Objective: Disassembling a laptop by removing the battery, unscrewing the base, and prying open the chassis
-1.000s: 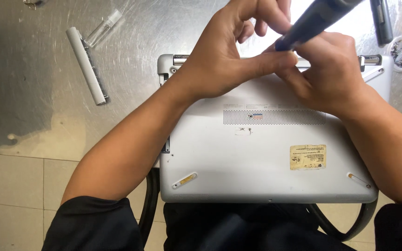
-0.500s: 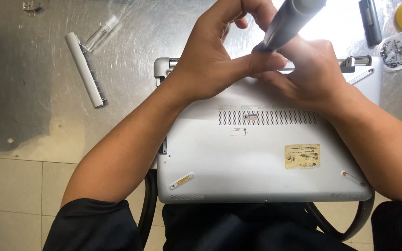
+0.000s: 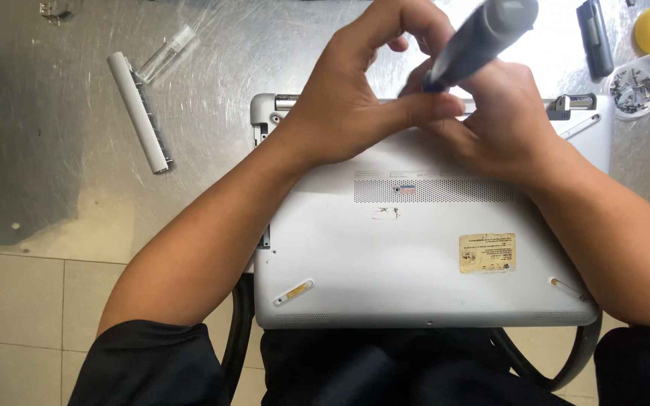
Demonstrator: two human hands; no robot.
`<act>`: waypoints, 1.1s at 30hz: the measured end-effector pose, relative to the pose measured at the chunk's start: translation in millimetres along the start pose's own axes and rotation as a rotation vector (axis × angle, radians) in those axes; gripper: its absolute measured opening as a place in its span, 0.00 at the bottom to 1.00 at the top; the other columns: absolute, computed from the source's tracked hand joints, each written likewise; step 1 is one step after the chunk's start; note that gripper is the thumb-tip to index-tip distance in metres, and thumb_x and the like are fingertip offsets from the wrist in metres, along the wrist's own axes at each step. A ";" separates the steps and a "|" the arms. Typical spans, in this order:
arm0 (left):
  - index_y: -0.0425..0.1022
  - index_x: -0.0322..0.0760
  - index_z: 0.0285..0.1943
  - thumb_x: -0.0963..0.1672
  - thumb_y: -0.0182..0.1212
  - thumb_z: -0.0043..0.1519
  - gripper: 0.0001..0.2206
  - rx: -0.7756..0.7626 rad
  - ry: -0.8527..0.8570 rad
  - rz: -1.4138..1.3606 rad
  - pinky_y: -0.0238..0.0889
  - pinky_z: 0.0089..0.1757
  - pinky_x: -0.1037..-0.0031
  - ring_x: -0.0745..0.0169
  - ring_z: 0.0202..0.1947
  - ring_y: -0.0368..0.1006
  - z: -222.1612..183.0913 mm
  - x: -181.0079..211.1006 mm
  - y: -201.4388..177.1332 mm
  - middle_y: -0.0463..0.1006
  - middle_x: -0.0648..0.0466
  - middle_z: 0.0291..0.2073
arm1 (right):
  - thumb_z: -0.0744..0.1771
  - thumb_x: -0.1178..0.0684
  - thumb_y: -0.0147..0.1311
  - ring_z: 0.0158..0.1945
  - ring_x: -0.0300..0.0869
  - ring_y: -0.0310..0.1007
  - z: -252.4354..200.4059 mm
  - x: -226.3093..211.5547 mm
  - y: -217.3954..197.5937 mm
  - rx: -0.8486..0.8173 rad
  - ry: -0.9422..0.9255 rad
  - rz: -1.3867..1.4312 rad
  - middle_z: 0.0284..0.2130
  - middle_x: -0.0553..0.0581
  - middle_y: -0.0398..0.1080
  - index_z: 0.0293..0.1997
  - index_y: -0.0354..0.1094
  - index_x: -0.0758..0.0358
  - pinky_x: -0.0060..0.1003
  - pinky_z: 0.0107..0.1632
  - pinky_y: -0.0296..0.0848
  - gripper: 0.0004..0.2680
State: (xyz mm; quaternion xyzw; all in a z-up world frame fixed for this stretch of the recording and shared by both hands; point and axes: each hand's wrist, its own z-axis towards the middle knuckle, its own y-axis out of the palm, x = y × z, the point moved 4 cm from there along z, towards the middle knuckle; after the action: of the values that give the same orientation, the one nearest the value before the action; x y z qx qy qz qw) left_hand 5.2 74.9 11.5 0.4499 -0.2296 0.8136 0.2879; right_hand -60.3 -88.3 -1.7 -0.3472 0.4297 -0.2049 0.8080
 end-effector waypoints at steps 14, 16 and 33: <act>0.70 0.51 0.62 0.45 0.70 0.70 0.15 -0.006 0.002 0.005 0.64 0.60 0.72 0.69 0.57 0.73 -4.2 -6.7 -1.7 0.77 0.64 0.55 | 0.73 0.56 0.59 0.54 0.59 0.75 -1.7 3.0 1.4 -0.014 0.099 -0.031 0.48 0.67 0.74 0.50 0.71 0.70 0.52 0.52 0.69 0.07; 0.71 0.52 0.60 0.48 0.71 0.68 0.15 -0.037 0.017 0.054 0.60 0.60 0.70 0.68 0.60 0.71 -3.5 -4.9 -1.5 0.77 0.66 0.57 | 0.72 0.68 0.52 0.43 0.55 0.73 -6.1 5.3 -0.1 0.089 -0.015 0.000 0.40 0.64 0.72 0.44 0.70 0.74 0.47 0.47 0.70 0.02; 0.67 0.58 0.70 0.49 0.61 0.77 0.15 -0.033 -0.024 0.048 0.63 0.64 0.68 0.70 0.64 0.73 -9.5 -15.0 -4.0 0.77 0.67 0.62 | 0.73 0.63 0.54 0.65 0.66 0.72 -1.7 0.5 -2.1 0.004 -0.009 -0.048 0.55 0.75 0.67 0.54 0.62 0.80 0.52 0.60 0.67 0.08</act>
State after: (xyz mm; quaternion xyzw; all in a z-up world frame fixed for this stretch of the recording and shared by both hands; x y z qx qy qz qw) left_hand 8.7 79.8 -5.7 0.4493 -0.2572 0.8109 0.2727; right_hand -61.5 -90.7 -1.1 -0.3565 0.4170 -0.2234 0.8057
